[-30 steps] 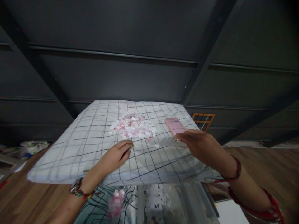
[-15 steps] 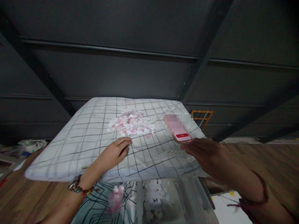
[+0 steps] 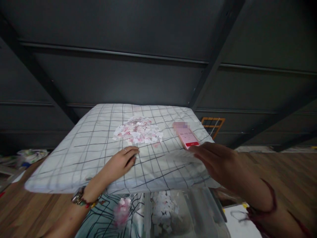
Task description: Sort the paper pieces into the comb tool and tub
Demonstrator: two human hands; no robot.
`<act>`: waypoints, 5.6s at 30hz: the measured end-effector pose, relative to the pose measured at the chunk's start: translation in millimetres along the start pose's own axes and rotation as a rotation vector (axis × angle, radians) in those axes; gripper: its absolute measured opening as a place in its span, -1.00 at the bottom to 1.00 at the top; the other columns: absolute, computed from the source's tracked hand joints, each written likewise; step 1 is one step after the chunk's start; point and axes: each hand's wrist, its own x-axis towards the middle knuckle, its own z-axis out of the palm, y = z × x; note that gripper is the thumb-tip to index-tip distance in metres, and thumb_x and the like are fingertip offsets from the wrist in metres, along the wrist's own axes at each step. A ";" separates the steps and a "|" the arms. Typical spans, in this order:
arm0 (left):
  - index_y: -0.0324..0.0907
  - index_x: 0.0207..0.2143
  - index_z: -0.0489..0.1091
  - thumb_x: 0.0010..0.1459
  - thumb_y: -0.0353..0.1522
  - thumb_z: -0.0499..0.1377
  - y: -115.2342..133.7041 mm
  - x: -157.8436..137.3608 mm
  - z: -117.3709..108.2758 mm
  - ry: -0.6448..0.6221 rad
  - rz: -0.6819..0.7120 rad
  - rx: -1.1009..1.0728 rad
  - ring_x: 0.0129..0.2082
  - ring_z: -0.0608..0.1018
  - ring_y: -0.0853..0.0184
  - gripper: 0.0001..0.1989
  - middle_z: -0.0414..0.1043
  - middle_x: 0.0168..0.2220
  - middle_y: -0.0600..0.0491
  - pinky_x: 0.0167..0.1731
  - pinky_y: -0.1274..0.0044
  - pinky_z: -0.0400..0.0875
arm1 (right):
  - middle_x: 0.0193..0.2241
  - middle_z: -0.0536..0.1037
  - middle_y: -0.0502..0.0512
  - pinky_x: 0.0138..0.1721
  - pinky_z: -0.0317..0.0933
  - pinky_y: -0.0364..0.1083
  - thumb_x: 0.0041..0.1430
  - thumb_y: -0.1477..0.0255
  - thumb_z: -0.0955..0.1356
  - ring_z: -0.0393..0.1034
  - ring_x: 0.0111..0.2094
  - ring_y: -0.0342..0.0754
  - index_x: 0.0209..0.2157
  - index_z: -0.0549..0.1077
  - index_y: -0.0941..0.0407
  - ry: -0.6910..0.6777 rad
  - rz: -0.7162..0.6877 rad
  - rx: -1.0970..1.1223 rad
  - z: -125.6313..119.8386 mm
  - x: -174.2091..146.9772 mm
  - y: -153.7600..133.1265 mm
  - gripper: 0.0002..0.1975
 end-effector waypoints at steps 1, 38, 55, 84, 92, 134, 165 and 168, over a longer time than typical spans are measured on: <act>-0.20 -0.05 0.42 0.28 -0.35 -0.05 0.4 0.1 -0.4 -0.001 0.000 0.001 -0.02 0.52 0.29 -0.68 0.48 -0.01 -0.07 0.06 0.39 0.45 | -0.42 0.57 0.07 -0.34 0.28 -0.14 0.14 0.73 0.19 0.41 -0.41 -0.11 -0.18 0.46 0.16 0.034 0.014 -0.024 7.8 7.0 1.6 -0.66; -0.16 -0.10 0.44 0.30 -0.35 -0.07 2.0 -3.8 -17.1 0.092 -0.103 -0.053 0.02 0.50 0.27 -0.69 0.46 0.01 -0.05 0.08 0.30 0.43 | -0.52 0.49 0.02 -0.44 0.13 -0.12 0.06 0.77 0.22 0.31 -0.46 -0.11 -0.30 0.44 0.16 0.043 -0.011 -0.068 43.4 42.7 -53.4 -0.70; -0.22 0.06 0.30 0.28 -0.18 -0.03 -42.3 -53.0 -8.8 0.228 -0.400 0.253 0.15 0.35 0.04 -0.58 0.32 0.12 -0.19 0.17 0.12 0.28 | -0.59 0.47 0.02 -0.53 0.12 -0.15 -0.02 0.78 0.20 0.30 -0.54 -0.12 -0.31 0.45 0.16 0.052 -0.004 -0.124 30.3 53.4 -85.0 -0.66; -0.30 0.09 0.34 0.30 -0.17 -0.06 -33.1 -51.5 -26.0 0.056 -0.451 0.318 0.16 0.36 0.08 -0.51 0.32 0.16 -0.24 0.18 0.24 0.25 | -0.49 0.57 0.07 -0.49 0.26 -0.11 0.24 0.64 0.18 0.43 -0.51 -0.09 -0.22 0.46 0.21 0.105 -0.134 0.156 24.1 65.5 -67.9 -0.75; -0.22 -0.02 0.43 0.21 -0.28 0.06 -38.9 -21.6 -54.5 -0.174 -0.532 0.288 0.02 0.51 0.16 -0.65 0.44 0.05 -0.15 0.03 0.40 0.38 | -0.41 0.59 0.13 -0.33 0.22 -0.04 0.24 0.60 0.21 0.42 -0.41 -0.01 -0.22 0.50 0.19 0.229 -0.109 -0.059 54.9 88.5 5.9 -0.75; -0.17 -0.35 0.45 0.16 -0.23 -0.07 -90.1 67.3 -37.1 0.459 -0.524 0.023 -0.23 0.56 0.27 -0.67 0.57 -0.24 -0.05 -0.23 0.46 0.49 | -0.55 0.42 -0.01 -0.16 0.08 -0.03 0.09 0.71 0.17 0.24 -0.45 -0.11 -0.30 0.50 0.16 0.332 -0.243 0.100 108.0 98.0 56.1 -0.67; -0.12 -0.55 0.29 0.25 -0.29 -0.05 -11.2 56.1 -54.0 -0.268 0.017 -0.044 -0.53 0.37 0.40 -0.68 0.36 -0.53 0.10 -0.45 0.52 0.24 | -0.47 0.43 0.01 -0.20 0.21 0.03 0.08 0.68 0.19 0.24 -0.41 -0.08 -0.14 0.40 0.13 0.235 -0.352 0.245 68.8 56.1 31.0 -0.65; -0.11 -0.52 0.32 0.27 -0.26 -0.05 -2.5 39.6 -51.9 -0.276 0.057 -0.071 -0.50 0.41 0.38 -0.67 0.38 -0.51 0.08 -0.43 0.52 0.29 | -0.40 0.47 0.03 -0.15 0.24 0.07 0.05 0.70 0.19 0.29 -0.33 -0.04 -0.06 0.38 0.08 0.296 -0.281 0.237 68.6 45.1 29.6 -0.56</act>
